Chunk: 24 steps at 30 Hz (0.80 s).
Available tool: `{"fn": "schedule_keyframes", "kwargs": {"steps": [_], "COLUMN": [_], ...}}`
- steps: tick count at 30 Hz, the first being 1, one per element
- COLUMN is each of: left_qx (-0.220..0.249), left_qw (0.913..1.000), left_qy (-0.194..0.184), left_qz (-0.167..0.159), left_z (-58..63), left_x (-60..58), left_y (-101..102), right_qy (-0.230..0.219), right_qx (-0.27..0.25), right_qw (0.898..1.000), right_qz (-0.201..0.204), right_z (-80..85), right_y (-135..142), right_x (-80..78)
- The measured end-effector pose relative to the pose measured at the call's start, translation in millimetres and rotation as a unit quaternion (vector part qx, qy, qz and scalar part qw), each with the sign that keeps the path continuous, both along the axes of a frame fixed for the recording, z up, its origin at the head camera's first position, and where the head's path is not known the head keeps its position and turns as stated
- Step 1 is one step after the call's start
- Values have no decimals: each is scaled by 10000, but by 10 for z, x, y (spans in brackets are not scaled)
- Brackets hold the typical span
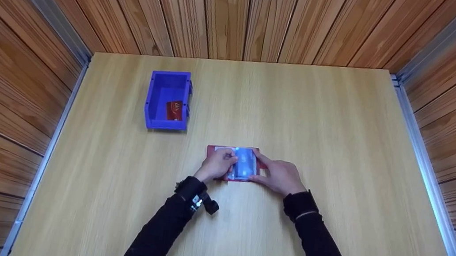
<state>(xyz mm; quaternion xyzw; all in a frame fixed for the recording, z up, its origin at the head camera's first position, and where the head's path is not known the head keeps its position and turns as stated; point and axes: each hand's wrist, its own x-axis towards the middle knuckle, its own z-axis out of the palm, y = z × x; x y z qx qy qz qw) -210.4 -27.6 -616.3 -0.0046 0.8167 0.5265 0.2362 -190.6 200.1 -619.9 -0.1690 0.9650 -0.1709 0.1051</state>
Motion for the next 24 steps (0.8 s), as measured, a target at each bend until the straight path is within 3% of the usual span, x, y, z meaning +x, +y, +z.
{"fn": "schedule_keyframes", "kwargs": {"steps": [7,17,24], "left_qx": [-379,-798,-772], "left_qw": [9992,9950,9959], "left_qy": [93,587,477], "left_qz": [35,-152,-50], "left_z": [7,25,56], "left_x": [-6,10,29], "left_y": [2,-72,-152], "right_qy": [-53,-81,-126], "right_qx": [-28,-45,10], "right_qw": [10000,10000,9999], "right_qz": [5,25,3], "right_z": [7,1,5], "right_y": [0,5,1], "right_x": [-5,-11,-14]}}
